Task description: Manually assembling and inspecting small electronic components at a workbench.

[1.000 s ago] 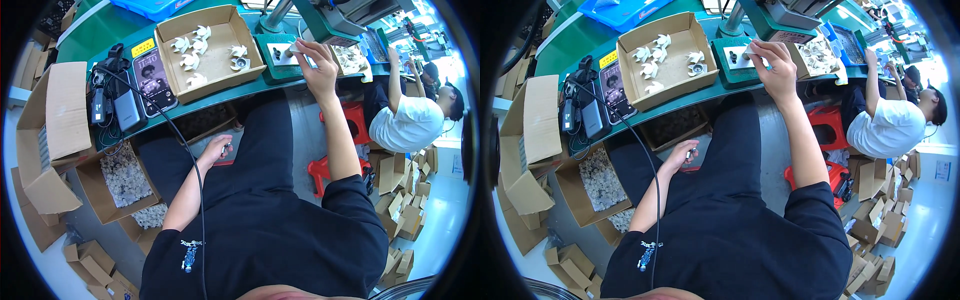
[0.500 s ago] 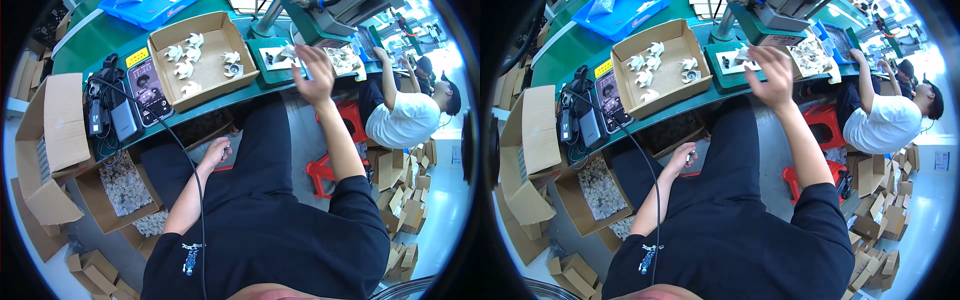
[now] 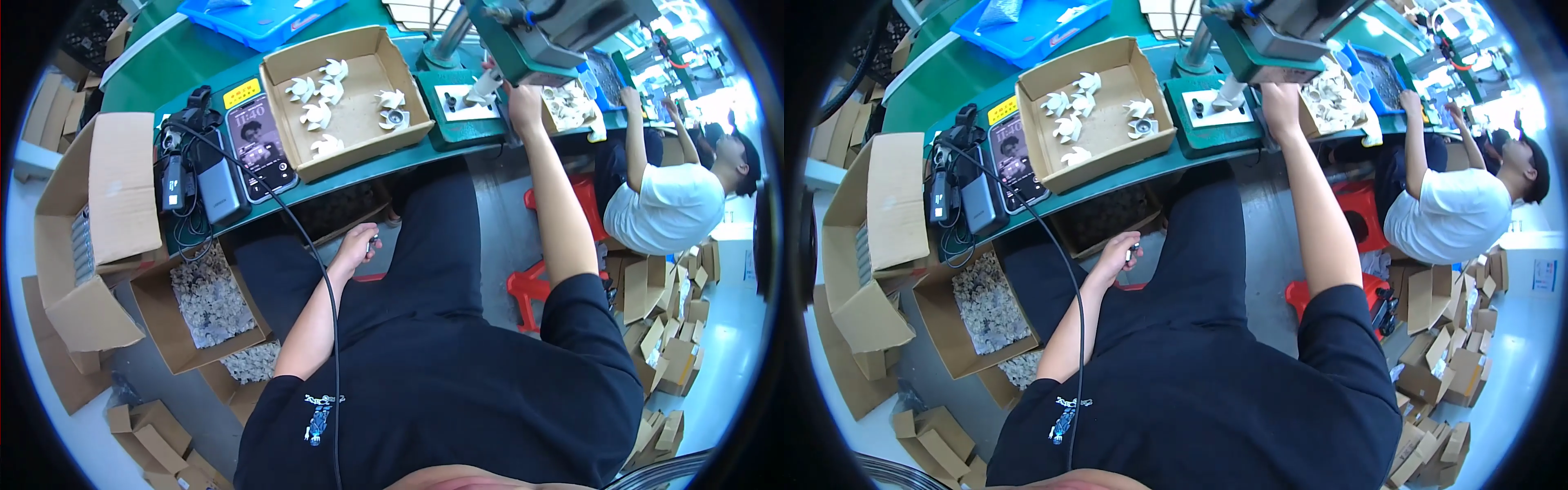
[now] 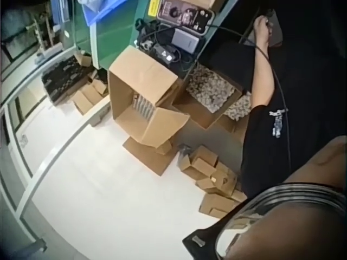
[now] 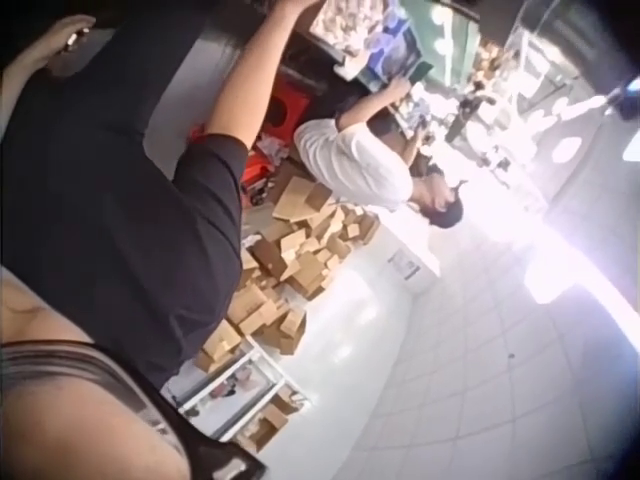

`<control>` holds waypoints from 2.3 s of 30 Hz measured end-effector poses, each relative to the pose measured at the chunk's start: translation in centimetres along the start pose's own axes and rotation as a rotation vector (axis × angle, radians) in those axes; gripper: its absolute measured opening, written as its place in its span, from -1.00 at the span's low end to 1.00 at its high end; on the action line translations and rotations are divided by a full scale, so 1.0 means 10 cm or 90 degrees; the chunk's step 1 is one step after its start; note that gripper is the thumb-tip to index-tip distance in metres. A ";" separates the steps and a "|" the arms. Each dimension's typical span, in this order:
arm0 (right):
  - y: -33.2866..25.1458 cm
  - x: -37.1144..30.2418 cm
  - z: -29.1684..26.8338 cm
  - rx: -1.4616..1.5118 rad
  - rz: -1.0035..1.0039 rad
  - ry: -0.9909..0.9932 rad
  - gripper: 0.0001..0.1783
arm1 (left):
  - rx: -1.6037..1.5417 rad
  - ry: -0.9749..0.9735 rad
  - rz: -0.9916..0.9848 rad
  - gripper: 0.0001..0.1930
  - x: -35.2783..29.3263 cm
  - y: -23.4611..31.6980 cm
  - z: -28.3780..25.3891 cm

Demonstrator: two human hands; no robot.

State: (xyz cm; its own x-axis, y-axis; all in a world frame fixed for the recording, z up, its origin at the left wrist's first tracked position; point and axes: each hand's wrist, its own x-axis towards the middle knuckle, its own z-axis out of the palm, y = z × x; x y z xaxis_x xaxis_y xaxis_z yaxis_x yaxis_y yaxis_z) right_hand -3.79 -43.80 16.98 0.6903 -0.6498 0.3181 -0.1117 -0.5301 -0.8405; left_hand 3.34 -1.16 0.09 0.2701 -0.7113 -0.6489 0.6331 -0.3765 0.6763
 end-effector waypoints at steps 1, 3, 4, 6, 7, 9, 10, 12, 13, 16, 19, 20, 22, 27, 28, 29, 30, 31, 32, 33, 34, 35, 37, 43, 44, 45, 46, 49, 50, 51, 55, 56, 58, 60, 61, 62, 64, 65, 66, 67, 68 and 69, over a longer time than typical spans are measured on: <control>-0.08 -0.11 0.02 -0.018 -0.031 -0.003 -0.63 | -0.010 0.008 0.009 -0.59 0.00 0.02 -0.02; -0.63 -0.51 0.27 0.013 -0.123 0.012 -0.68 | -0.004 0.014 0.003 -0.59 -0.04 -0.01 -0.02; -0.87 -0.62 0.38 0.045 -0.200 0.050 -0.74 | 0.004 0.016 -0.004 -0.60 -0.08 -0.04 -0.02; -1.08 -0.66 0.51 -0.006 -0.223 0.067 -0.72 | 0.015 0.038 0.006 -0.61 -0.09 -0.06 0.03; -1.16 -0.73 0.56 -0.066 -0.246 0.098 -0.70 | 0.038 0.047 0.018 -0.63 -0.11 -0.07 0.06; -1.17 -0.76 0.64 -0.117 -0.275 0.128 -0.67 | 0.062 0.064 0.035 -0.65 -0.08 -0.05 0.04; -1.12 -0.80 0.68 -0.094 -0.277 0.171 -0.65 | 0.064 0.043 0.023 -0.67 -0.07 -0.09 0.02; -1.07 -0.89 0.75 -0.047 -0.279 0.255 -0.61 | 0.065 -0.001 0.000 -0.69 -0.07 -0.13 -0.03; -1.12 -0.91 0.79 -0.045 -0.281 0.249 -0.61 | 0.059 0.003 0.001 -0.69 -0.06 -0.09 -0.02; -1.34 -1.16 0.95 -0.129 -0.536 0.134 -0.64 | 0.068 0.000 0.032 -0.77 -0.10 -0.05 -0.02; -1.43 -1.04 1.04 -0.076 -0.411 0.102 -0.69 | 0.048 0.036 0.052 -0.79 0.00 -0.07 -0.06; -1.39 -1.02 1.07 -0.074 -0.395 0.097 -0.69 | 0.044 0.050 0.037 -0.79 -0.04 -0.07 -0.06; -1.31 -0.96 1.07 -0.011 -0.383 0.121 -0.70 | 0.046 0.058 0.017 -0.79 -0.07 -0.03 -0.06; -1.45 -1.04 1.04 -0.064 -0.439 0.054 -0.77 | 0.055 0.073 0.013 -0.79 -0.10 -0.04 -0.08; -1.59 -1.05 1.06 -0.066 -0.429 0.056 -0.77 | 0.048 0.080 0.023 -0.78 -0.08 -0.02 -0.08; -1.78 -1.04 1.10 -0.075 -0.373 0.024 -0.70 | 0.044 0.084 0.030 -0.78 -0.07 -0.01 -0.06; -1.93 -1.04 1.15 -0.084 -0.314 -0.003 -0.63 | 0.054 0.075 0.018 -0.78 -0.06 0.01 -0.04; -1.97 -0.97 1.23 -0.089 -0.298 0.006 -0.63 | 0.044 0.081 0.032 -0.78 -0.05 0.03 -0.06; -1.94 -0.87 1.33 -0.119 -0.361 -0.035 -0.67 | 0.035 0.085 0.043 -0.77 -0.06 0.03 -0.07; -1.96 -0.80 1.37 -0.153 -0.423 -0.075 -0.71 | 0.028 0.085 0.054 -0.77 -0.07 0.02 -0.07; -1.99 -0.74 1.37 -0.163 -0.403 -0.063 -0.71 | 0.042 0.070 0.039 -0.77 -0.09 -0.01 -0.08; -2.04 -0.68 1.37 -0.246 -0.436 -0.148 -0.72 | 0.030 0.073 0.043 -0.77 -0.10 -0.02 -0.11; -2.04 -0.60 1.26 -0.412 -0.495 -0.331 -0.75 | -0.002 0.076 0.057 -0.77 -0.06 -0.02 -0.08; -1.90 -1.09 0.64 -0.168 -0.390 -0.116 -0.75 | -0.122 0.109 0.065 -0.77 -0.26 0.09 -0.18; -1.67 -1.25 0.37 -0.251 -0.392 -0.029 -0.82 | -0.186 0.104 0.078 -0.76 -0.27 0.14 -0.17; -1.43 -1.43 0.29 -0.311 -0.397 0.054 -0.88 | -0.250 0.122 0.097 -0.75 -0.33 0.17 -0.26; -1.20 -1.55 0.21 -0.261 -0.404 0.046 -0.89 | -0.253 0.144 0.098 -0.75 -0.39 0.18 -0.35; -1.00 -2.18 -0.04 -0.317 -0.203 0.069 -0.89 | -0.300 0.155 0.135 -0.74 -0.37 0.25 -0.44; -0.90 -2.43 -0.10 -0.334 -0.106 0.070 -0.89 | -0.302 0.153 0.130 -0.74 -0.34 0.27 -0.45; -0.80 -2.67 -0.12 -0.350 -0.009 0.071 -0.90 | -0.287 0.148 0.123 -0.74 -0.33 0.29 -0.47; -0.63 -3.46 -0.02 -0.403 0.101 -0.061 -0.92 | -0.247 0.088 0.074 -0.75 -0.23 0.32 -0.35; -0.63 -3.54 0.02 -0.413 0.112 -0.057 -0.92 | -0.235 0.064 0.055 -0.75 -0.21 0.32 -0.32; -0.63 -3.62 0.11 -0.478 0.107 -0.083 -0.95 | -0.220 0.036 0.031 -0.75 -0.17 0.30 -0.26; -0.63 -3.62 0.20 -0.448 0.125 -0.023 -0.95 | -0.126 -0.016 -0.003 -0.74 -0.10 0.29 -0.24; -0.61 -3.61 0.23 -0.414 0.135 0.033 -0.95 | -0.078 -0.042 -0.017 -0.73 -0.07 0.29 -0.23; -0.57 -3.60 0.23 -0.378 0.142 0.089 -0.95 | -0.072 -0.046 -0.016 -0.73 -0.04 0.29 -0.21; -0.46 -3.57 0.21 -0.363 0.134 0.140 -0.94 | 0.016 -0.037 -0.031 -0.73 0.00 0.29 -0.20; -0.40 -3.56 0.14 -0.356 0.129 0.184 -0.93 | 0.060 -0.038 -0.040 -0.73 0.01 0.31 -0.14; -0.31 -3.55 0.07 -0.346 0.124 0.228 -0.92 | 0.067 -0.042 -0.036 -0.73 -0.02 0.34 -0.13; -0.11 -3.57 0.02 -0.342 0.122 0.235 -0.92 | 0.067 -0.024 -0.012 -0.72 -0.09 0.39 -0.16; 0.20 -3.68 -0.05 -0.247 0.226 0.283 -0.89 | 0.071 -0.016 0.011 -0.71 -0.14 0.44 -0.14; 0.51 -3.79 -0.11 -0.148 0.329 0.330 -0.86 | 0.075 -0.011 0.031 -0.71 -0.17 0.47 -0.12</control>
State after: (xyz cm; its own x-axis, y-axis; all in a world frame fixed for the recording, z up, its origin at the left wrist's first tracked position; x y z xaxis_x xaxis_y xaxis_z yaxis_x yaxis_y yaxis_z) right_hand -31.27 -22.44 1.12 0.0922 -0.9881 0.1234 -0.5159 -0.1534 -0.8428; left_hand 6.74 -1.03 3.94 0.2854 -0.7398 -0.6093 0.5300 -0.4078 0.7435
